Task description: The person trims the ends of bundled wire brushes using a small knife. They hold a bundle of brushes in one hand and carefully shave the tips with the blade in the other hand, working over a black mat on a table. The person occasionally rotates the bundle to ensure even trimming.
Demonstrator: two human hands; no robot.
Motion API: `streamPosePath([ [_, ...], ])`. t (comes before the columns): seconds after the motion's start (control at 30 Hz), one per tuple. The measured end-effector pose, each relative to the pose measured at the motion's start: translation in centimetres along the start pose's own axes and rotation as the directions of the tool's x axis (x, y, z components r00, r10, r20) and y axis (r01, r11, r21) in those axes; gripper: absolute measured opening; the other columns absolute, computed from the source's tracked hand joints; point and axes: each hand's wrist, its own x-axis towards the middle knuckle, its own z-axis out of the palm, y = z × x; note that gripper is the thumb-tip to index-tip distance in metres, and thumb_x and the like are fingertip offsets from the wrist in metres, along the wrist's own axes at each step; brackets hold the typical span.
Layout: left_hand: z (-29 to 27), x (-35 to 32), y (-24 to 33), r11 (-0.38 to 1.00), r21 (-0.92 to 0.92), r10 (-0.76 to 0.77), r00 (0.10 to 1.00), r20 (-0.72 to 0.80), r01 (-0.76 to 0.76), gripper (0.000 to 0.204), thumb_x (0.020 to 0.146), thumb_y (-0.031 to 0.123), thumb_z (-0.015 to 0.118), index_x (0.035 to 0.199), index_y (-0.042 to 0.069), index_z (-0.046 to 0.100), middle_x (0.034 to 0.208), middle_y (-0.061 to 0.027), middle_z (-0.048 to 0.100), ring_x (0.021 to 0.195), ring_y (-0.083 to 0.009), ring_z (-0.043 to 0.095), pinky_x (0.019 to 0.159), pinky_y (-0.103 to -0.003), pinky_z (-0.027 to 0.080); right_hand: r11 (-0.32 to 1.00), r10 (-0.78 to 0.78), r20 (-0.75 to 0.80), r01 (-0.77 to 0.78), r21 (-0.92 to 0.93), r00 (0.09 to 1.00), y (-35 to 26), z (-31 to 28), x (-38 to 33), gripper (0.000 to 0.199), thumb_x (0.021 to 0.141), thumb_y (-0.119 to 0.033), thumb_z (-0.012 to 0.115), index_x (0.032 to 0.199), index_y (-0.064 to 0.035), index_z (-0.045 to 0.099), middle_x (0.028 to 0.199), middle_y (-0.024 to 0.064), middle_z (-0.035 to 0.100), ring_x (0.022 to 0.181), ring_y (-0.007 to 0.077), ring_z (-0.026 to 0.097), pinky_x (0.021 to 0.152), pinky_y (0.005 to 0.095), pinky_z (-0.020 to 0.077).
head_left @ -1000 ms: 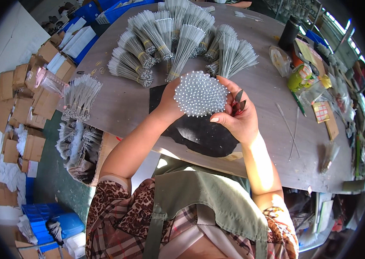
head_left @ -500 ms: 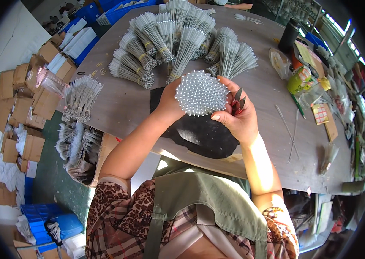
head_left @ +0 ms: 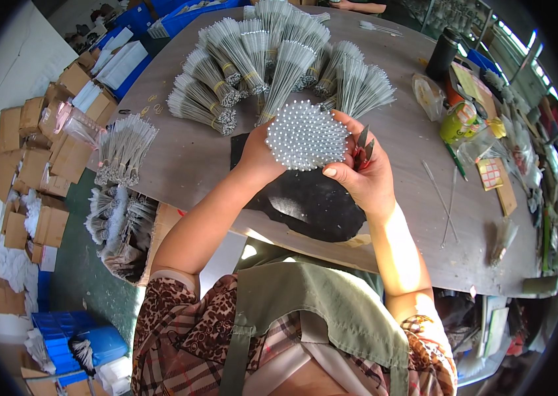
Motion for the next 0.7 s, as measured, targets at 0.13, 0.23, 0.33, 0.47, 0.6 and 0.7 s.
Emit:
streamPosePath([
  [0.13, -0.2, 0.4, 0.1, 0.991, 0.123, 0.04, 0.999, 0.035, -0.044, 0.038, 0.076, 0.026, 0.07, 0.107, 0.007, 0.061, 0.1, -0.005, 0.067, 0.092, -0.0144, 0.063, 0.079, -0.027, 0.048, 0.998, -0.053, -0.042, 0.053, -0.018, 0.998, -0.5, 0.4, 0.6, 0.073, 0.069, -0.011, 0.079, 0.132, -0.0012, 0.042, 0.068, -0.0087, 0.03, 0.06, 0.0031, 0.029, 0.055, 0.017, 0.0289],
  [0.23, 0.2, 1.0, 0.3, 0.959, 0.234, 0.152, 0.986, 0.063, -0.162, 0.038, 0.074, 0.016, 0.073, 0.108, 0.004, 0.059, 0.101, -0.0048, 0.065, 0.093, -0.0151, 0.061, 0.081, -0.029, 0.048, 0.991, -0.075, -0.082, 0.084, 0.106, 0.994, -1.1, 0.2, 0.6, 0.068, 0.071, -0.009, 0.077, 0.13, -0.0018, 0.044, 0.071, -0.0075, 0.036, 0.063, 0.0033, 0.033, 0.057, 0.018, 0.032],
  [0.33, -0.2, -0.5, 2.2, 0.993, -0.032, 0.117, 0.989, 0.09, -0.114, 0.042, 0.07, 0.017, 0.076, 0.107, 0.003, 0.06, 0.102, -0.0061, 0.065, 0.093, -0.0159, 0.061, 0.08, -0.03, 0.048, 0.999, -0.028, -0.011, 0.028, -0.025, 1.0, -1.4, -0.5, 1.1, 0.064, 0.078, -0.017, 0.072, 0.131, 0.0012, 0.041, 0.107, 0.0029, 0.055, 0.091, 0.0083, 0.049, 0.082, 0.0238, 0.0424],
  [0.47, -0.1, -3.2, 3.8, 0.956, -0.274, -0.074, 0.991, 0.11, 0.102, 0.049, 0.067, 0.0, 0.073, 0.112, -0.001, 0.054, 0.102, -0.0081, 0.06, 0.091, -0.0192, 0.06, 0.08, -0.031, 0.049, 0.99, -0.033, -0.117, 0.017, -0.137, 0.993, -2.2, -0.1, 1.5, 0.057, 0.075, -0.037, 0.073, 0.116, 0.0003, 0.057, 0.074, -0.001, 0.05, 0.07, 0.0071, 0.045, 0.063, 0.0227, 0.0403],
  [0.6, -0.3, -5.9, 1.6, 0.628, -0.581, -0.328, 0.853, 0.405, 0.517, 0.042, 0.075, 0.0, 0.064, 0.115, -0.001, 0.05, 0.097, -0.0105, 0.059, 0.088, -0.0228, 0.06, 0.079, -0.036, 0.051, 0.986, 0.03, -0.116, -0.049, -0.162, 0.993, -0.2, 0.0, 0.8, 0.068, 0.072, -0.052, 0.071, 0.111, 0.0025, 0.059, 0.082, 0.0088, 0.061, 0.078, 0.0135, 0.057, 0.069, 0.0261, 0.0457],
  [0.7, 0.4, -8.1, -0.5, 0.39, -0.618, -0.378, 0.73, 0.569, 0.683, 0.037, 0.079, 0.007, 0.061, 0.114, 0.0, 0.049, 0.096, -0.0123, 0.059, 0.088, -0.0247, 0.06, 0.077, -0.04, 0.052, 0.961, 0.083, -0.131, -0.114, -0.251, 0.988, 2.5, 0.6, 0.0, 0.066, 0.075, -0.051, 0.068, 0.111, 0.0035, 0.058, 0.091, 0.0159, 0.064, 0.085, 0.0224, 0.062, 0.076, 0.0309, 0.048],
])
